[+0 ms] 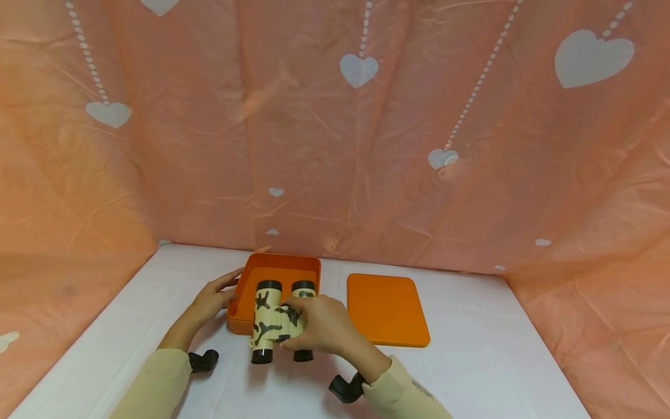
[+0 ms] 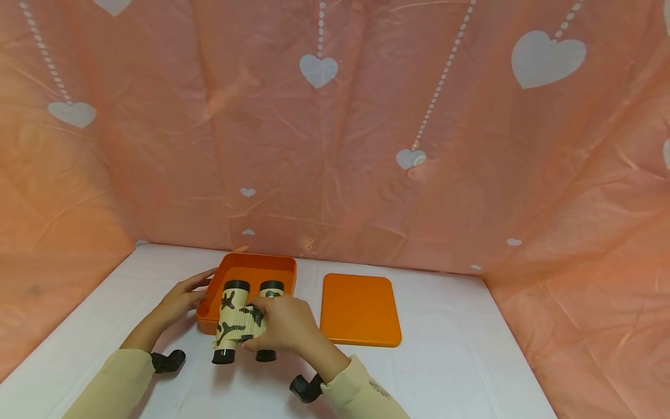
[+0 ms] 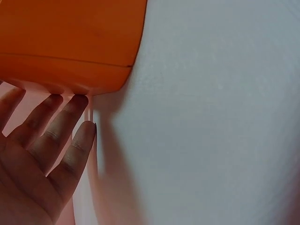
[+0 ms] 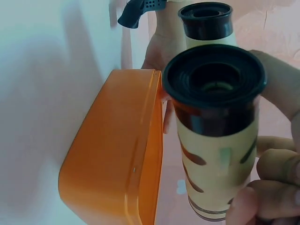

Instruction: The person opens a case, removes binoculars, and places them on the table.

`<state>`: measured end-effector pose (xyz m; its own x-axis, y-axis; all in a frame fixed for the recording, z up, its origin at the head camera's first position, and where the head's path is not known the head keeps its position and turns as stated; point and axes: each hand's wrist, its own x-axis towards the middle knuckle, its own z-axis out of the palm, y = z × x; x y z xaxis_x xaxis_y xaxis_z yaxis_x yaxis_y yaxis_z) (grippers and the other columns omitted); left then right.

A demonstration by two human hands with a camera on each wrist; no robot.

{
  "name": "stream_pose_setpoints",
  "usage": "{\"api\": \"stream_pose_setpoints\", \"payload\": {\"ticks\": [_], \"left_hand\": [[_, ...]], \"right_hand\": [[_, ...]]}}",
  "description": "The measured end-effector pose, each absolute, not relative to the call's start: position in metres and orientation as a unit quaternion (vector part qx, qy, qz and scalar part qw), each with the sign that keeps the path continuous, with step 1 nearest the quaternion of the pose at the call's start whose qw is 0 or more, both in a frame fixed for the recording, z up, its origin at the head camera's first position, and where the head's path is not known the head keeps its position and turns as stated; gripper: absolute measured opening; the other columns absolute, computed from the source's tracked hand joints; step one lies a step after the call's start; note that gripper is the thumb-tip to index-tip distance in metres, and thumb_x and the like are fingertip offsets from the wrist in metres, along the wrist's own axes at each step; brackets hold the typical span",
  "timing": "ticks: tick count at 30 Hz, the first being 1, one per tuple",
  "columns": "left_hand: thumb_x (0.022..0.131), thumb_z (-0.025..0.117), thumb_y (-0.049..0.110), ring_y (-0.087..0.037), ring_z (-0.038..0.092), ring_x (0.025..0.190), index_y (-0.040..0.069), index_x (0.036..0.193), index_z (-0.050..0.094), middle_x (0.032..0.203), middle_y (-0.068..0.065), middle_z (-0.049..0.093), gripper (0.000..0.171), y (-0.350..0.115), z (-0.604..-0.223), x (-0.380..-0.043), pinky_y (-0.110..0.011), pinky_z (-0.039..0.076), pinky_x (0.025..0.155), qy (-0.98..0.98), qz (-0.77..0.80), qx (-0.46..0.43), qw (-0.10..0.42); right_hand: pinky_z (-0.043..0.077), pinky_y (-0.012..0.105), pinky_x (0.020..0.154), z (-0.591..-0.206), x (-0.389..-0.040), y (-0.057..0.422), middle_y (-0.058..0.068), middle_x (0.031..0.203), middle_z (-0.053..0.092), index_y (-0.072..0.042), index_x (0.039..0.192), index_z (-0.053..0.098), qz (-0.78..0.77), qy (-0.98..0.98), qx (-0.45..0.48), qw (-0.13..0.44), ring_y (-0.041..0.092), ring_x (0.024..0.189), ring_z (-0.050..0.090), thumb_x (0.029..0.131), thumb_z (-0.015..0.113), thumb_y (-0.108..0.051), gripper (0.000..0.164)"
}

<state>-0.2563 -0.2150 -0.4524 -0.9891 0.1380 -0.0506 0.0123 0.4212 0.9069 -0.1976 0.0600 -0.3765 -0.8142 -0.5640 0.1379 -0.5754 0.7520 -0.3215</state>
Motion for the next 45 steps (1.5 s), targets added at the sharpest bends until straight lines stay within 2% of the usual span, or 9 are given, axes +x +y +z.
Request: {"api": "stream_pose_setpoints", "payload": {"ticks": [2, 8, 14, 21, 30, 39, 45], "left_hand": [[0.095, 0.050, 0.009, -0.047, 0.044, 0.128, 0.009, 0.152, 0.029, 0.145, -0.031, 0.037, 0.061, -0.215, -0.452, -0.256, -0.048, 0.052, 0.095, 0.842, 0.535, 0.043, 0.061], [0.096, 0.048, 0.011, -0.046, 0.043, 0.129, 0.010, 0.152, 0.028, 0.146, -0.030, 0.037, 0.060, -0.216, -0.453, -0.257, -0.049, 0.051, 0.096, 0.843, 0.532, 0.043, 0.062], [0.096, 0.049, 0.010, -0.046, 0.044, 0.128, 0.009, 0.152, 0.028, 0.145, -0.031, 0.037, 0.060, -0.217, -0.455, -0.258, -0.049, 0.052, 0.095, 0.841, 0.535, 0.052, 0.060], [0.096, 0.049, 0.011, -0.045, 0.045, 0.128, 0.011, 0.153, 0.028, 0.146, -0.030, 0.036, 0.060, -0.220, -0.455, -0.259, -0.048, 0.052, 0.096, 0.839, 0.538, 0.053, 0.065], [0.096, 0.049, 0.011, -0.045, 0.044, 0.128, 0.010, 0.152, 0.028, 0.145, -0.030, 0.038, 0.060, -0.221, -0.457, -0.260, -0.047, 0.053, 0.094, 0.834, 0.544, 0.068, 0.064], [0.096, 0.049, 0.011, -0.046, 0.043, 0.130, 0.011, 0.153, 0.028, 0.146, -0.030, 0.037, 0.060, -0.221, -0.456, -0.259, -0.048, 0.052, 0.096, 0.834, 0.544, 0.065, 0.067], [0.096, 0.049, 0.011, -0.046, 0.042, 0.130, 0.011, 0.153, 0.027, 0.147, -0.030, 0.036, 0.061, -0.221, -0.455, -0.259, -0.049, 0.051, 0.096, 0.834, 0.543, 0.068, 0.070]], "right_hand": [[0.038, 0.018, 0.053, -0.377, -0.195, 0.062, -0.012, 0.079, 0.068, -0.028, 0.122, 0.066, 0.179, -0.935, 0.305, 0.016, 0.002, 0.062, 0.050, 0.064, 0.085, -0.050, 0.065], [0.038, 0.019, 0.053, -0.377, -0.189, 0.069, -0.014, 0.069, 0.063, -0.025, 0.121, 0.067, 0.187, -0.933, 0.306, 0.009, 0.004, 0.062, 0.048, 0.064, 0.085, -0.047, 0.064], [0.039, 0.018, 0.054, -0.380, -0.183, 0.078, -0.013, 0.080, 0.069, -0.025, 0.121, 0.067, 0.195, -0.934, 0.300, -0.001, 0.002, 0.062, 0.049, 0.063, 0.086, -0.045, 0.064], [0.038, 0.019, 0.051, -0.384, -0.176, 0.087, -0.009, 0.084, 0.071, -0.026, 0.120, 0.067, 0.168, -0.937, 0.307, 0.006, 0.001, 0.062, 0.051, 0.062, 0.086, -0.047, 0.064], [0.040, 0.018, 0.057, -0.389, -0.166, 0.100, -0.009, 0.095, 0.073, -0.026, 0.121, 0.067, 0.142, -0.939, 0.312, 0.012, 0.000, 0.066, 0.054, 0.061, 0.086, -0.048, 0.067], [0.042, 0.018, 0.058, -0.395, -0.156, 0.110, -0.011, 0.095, 0.072, -0.025, 0.118, 0.068, 0.144, -0.939, 0.311, 0.007, -0.001, 0.069, 0.055, 0.060, 0.086, -0.046, 0.065], [0.039, 0.017, 0.056, -0.402, -0.152, 0.118, -0.012, 0.090, 0.071, -0.025, 0.115, 0.069, 0.143, -0.939, 0.313, 0.019, -0.002, 0.065, 0.052, 0.058, 0.087, -0.046, 0.063]]}}
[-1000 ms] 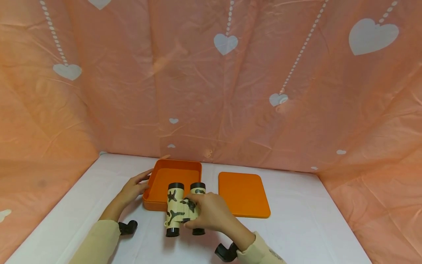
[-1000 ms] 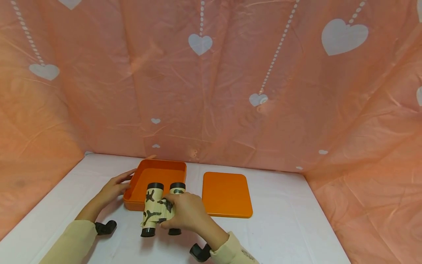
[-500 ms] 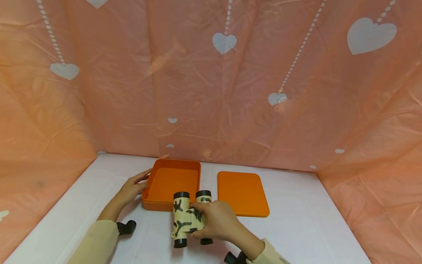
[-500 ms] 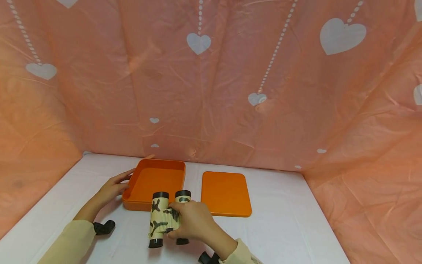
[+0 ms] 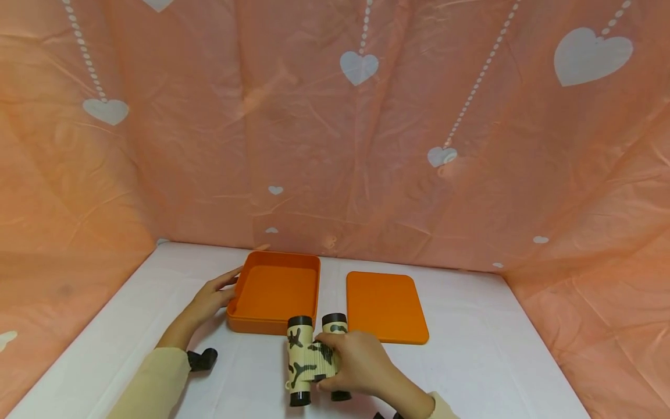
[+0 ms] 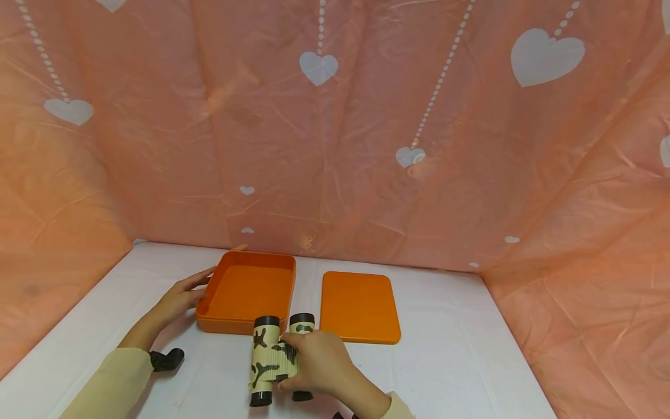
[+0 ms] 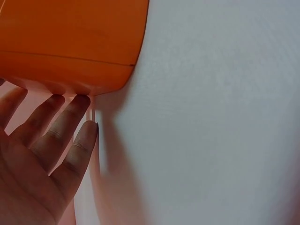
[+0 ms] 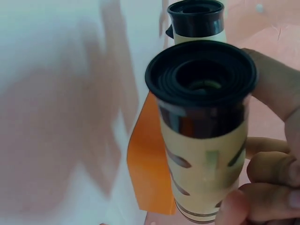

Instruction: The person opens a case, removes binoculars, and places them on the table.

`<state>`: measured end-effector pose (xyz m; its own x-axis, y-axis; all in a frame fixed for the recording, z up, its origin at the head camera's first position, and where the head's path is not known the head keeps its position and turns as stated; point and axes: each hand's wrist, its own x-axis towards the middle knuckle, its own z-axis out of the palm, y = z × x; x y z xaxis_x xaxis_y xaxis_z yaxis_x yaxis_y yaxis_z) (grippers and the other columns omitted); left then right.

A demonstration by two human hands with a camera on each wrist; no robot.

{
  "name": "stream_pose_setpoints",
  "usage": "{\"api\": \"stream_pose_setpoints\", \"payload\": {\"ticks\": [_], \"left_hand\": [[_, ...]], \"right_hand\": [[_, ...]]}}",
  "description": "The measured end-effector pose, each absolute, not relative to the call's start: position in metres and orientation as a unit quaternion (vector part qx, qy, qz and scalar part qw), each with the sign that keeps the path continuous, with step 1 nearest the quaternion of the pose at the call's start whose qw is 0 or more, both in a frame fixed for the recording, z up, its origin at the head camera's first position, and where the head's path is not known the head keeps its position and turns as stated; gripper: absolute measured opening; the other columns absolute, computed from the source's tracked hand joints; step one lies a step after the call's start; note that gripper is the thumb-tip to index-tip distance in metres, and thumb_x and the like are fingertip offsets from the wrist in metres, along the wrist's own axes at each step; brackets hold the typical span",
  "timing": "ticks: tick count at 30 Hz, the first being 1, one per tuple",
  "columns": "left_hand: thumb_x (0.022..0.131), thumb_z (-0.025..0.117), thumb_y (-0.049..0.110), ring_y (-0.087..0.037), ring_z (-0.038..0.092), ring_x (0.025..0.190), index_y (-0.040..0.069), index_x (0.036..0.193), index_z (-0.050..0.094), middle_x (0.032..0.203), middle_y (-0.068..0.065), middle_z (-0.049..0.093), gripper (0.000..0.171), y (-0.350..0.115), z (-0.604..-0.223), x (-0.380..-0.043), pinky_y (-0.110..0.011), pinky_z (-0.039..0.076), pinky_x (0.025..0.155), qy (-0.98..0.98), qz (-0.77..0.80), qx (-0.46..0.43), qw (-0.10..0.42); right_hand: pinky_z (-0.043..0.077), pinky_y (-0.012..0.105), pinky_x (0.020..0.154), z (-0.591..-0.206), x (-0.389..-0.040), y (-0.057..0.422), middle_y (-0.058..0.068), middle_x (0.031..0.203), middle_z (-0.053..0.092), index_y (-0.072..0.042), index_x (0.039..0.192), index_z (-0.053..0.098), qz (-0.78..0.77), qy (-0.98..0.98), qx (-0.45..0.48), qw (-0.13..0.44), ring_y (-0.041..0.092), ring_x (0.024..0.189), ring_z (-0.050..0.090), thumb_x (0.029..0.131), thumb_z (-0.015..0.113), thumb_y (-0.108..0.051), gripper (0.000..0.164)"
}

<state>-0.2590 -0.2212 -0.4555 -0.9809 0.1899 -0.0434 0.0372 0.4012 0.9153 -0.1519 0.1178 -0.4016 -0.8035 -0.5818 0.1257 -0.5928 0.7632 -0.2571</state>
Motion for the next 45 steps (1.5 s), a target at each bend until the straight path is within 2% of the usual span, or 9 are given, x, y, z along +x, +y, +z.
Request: {"api": "stream_pose_setpoints", "payload": {"ticks": [18, 27, 37, 45], "left_hand": [[0.097, 0.050, 0.013, -0.047, 0.040, 0.131, 0.011, 0.153, 0.024, 0.147, -0.031, 0.034, 0.062, -0.220, -0.451, -0.258, -0.050, 0.050, 0.097, 0.835, 0.540, 0.072, 0.074], [0.096, 0.048, 0.011, -0.046, 0.040, 0.132, 0.011, 0.154, 0.024, 0.149, -0.030, 0.033, 0.063, -0.219, -0.450, -0.257, -0.051, 0.049, 0.099, 0.842, 0.530, 0.061, 0.078], [0.095, 0.049, 0.007, -0.048, 0.043, 0.129, 0.004, 0.152, 0.026, 0.145, -0.035, 0.035, 0.061, -0.218, -0.452, -0.257, -0.049, 0.052, 0.094, 0.839, 0.537, 0.069, 0.059], [0.095, 0.049, 0.008, -0.048, 0.042, 0.130, 0.005, 0.152, 0.027, 0.145, -0.034, 0.035, 0.061, -0.218, -0.455, -0.256, -0.048, 0.052, 0.095, 0.841, 0.534, 0.067, 0.060]], "right_hand": [[0.041, 0.019, 0.057, -0.421, -0.149, 0.129, -0.011, 0.087, 0.071, -0.026, 0.114, 0.069, 0.149, -0.943, 0.297, 0.003, 0.001, 0.069, 0.054, 0.056, 0.087, -0.046, 0.064], [0.041, 0.019, 0.056, -0.430, -0.145, 0.130, -0.012, 0.082, 0.068, -0.025, 0.107, 0.070, 0.167, -0.945, 0.282, 0.007, 0.001, 0.067, 0.054, 0.055, 0.087, -0.043, 0.058], [0.048, 0.022, 0.064, -0.435, -0.147, 0.130, -0.009, 0.093, 0.072, -0.022, 0.111, 0.071, 0.198, -0.943, 0.262, -0.049, 0.003, 0.076, 0.058, 0.056, 0.089, -0.044, 0.061], [0.045, 0.022, 0.061, -0.437, -0.143, 0.129, -0.014, 0.088, 0.069, -0.024, 0.109, 0.069, 0.196, -0.945, 0.255, -0.055, 0.000, 0.072, 0.055, 0.057, 0.088, -0.043, 0.059]]}}
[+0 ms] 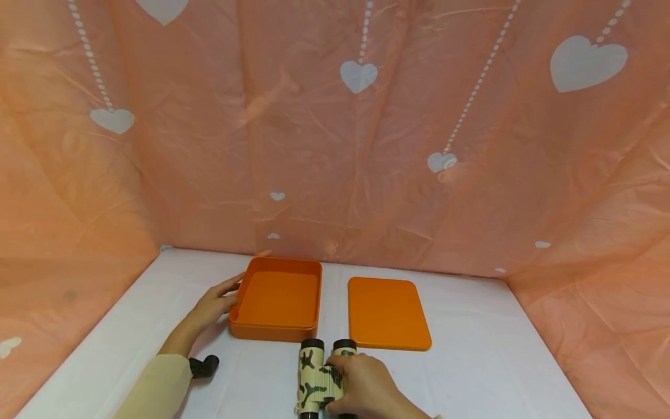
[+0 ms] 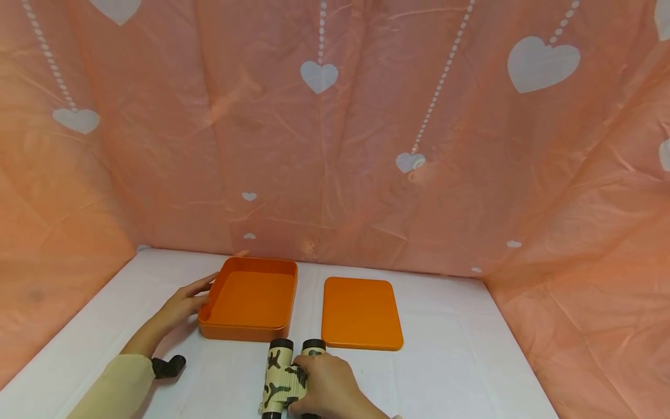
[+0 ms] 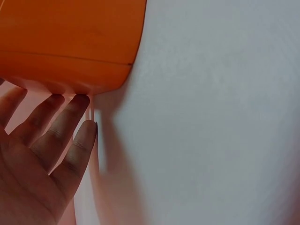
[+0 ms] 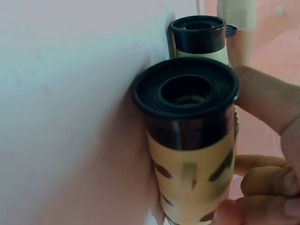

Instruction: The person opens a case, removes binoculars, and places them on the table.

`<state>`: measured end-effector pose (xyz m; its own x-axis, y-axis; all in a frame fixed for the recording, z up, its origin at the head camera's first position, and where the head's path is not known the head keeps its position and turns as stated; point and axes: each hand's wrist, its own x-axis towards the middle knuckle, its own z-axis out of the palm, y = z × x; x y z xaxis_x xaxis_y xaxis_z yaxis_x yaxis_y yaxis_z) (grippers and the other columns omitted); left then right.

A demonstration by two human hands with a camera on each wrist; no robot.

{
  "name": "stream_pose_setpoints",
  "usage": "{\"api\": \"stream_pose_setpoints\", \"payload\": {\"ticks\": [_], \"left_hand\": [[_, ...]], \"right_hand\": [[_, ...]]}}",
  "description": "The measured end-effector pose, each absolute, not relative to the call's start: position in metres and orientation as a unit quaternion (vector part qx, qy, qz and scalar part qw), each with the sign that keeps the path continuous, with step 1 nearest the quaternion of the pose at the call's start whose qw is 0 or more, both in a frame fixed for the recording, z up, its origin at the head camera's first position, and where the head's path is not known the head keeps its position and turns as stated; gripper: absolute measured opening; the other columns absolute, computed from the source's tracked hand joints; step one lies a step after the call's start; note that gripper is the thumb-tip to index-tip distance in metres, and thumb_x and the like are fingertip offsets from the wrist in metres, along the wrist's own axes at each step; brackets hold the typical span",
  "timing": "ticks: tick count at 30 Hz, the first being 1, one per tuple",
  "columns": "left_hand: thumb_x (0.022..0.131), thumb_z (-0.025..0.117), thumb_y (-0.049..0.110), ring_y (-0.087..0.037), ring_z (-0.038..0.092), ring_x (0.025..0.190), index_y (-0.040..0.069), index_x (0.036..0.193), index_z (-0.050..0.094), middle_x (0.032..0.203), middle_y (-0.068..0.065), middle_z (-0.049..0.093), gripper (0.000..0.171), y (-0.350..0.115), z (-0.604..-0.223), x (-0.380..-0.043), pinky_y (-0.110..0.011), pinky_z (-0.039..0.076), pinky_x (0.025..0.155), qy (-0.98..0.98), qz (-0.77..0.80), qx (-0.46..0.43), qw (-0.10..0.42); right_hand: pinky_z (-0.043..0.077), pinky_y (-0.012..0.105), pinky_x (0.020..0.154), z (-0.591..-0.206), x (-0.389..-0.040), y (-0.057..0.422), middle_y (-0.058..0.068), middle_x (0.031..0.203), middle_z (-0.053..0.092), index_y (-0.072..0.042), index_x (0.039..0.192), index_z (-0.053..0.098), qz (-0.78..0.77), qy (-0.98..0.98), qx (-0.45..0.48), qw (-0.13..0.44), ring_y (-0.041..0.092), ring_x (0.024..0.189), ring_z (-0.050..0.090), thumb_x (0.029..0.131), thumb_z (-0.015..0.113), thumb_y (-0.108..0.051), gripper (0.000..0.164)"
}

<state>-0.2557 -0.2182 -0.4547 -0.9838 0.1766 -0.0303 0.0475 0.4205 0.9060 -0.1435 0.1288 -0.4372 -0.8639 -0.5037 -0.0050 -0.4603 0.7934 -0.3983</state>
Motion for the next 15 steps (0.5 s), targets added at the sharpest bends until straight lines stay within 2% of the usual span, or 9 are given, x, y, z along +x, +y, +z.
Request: {"api": "stream_pose_setpoints", "payload": {"ticks": [8, 15], "left_hand": [[0.093, 0.050, 0.007, -0.047, 0.043, 0.130, 0.006, 0.151, 0.029, 0.145, -0.034, 0.037, 0.061, -0.2210, -0.4544, -0.2563, -0.048, 0.053, 0.093, 0.837, 0.541, 0.065, 0.051], [0.093, 0.049, 0.005, -0.047, 0.045, 0.128, 0.005, 0.151, 0.028, 0.145, -0.034, 0.036, 0.061, -0.2183, -0.4562, -0.2579, -0.048, 0.053, 0.093, 0.834, 0.544, 0.063, 0.057]], "right_hand": [[0.046, 0.023, 0.062, -0.4329, -0.1461, 0.1233, -0.009, 0.089, 0.071, -0.019, 0.109, 0.072, -0.176, 0.951, -0.242, 0.071, 0.003, 0.073, 0.057, 0.055, 0.090, -0.044, 0.062], [0.046, 0.024, 0.060, -0.4313, -0.1460, 0.1208, -0.008, 0.088, 0.072, -0.017, 0.107, 0.073, -0.149, 0.957, -0.241, 0.063, 0.006, 0.072, 0.059, 0.053, 0.091, -0.044, 0.063]]}}
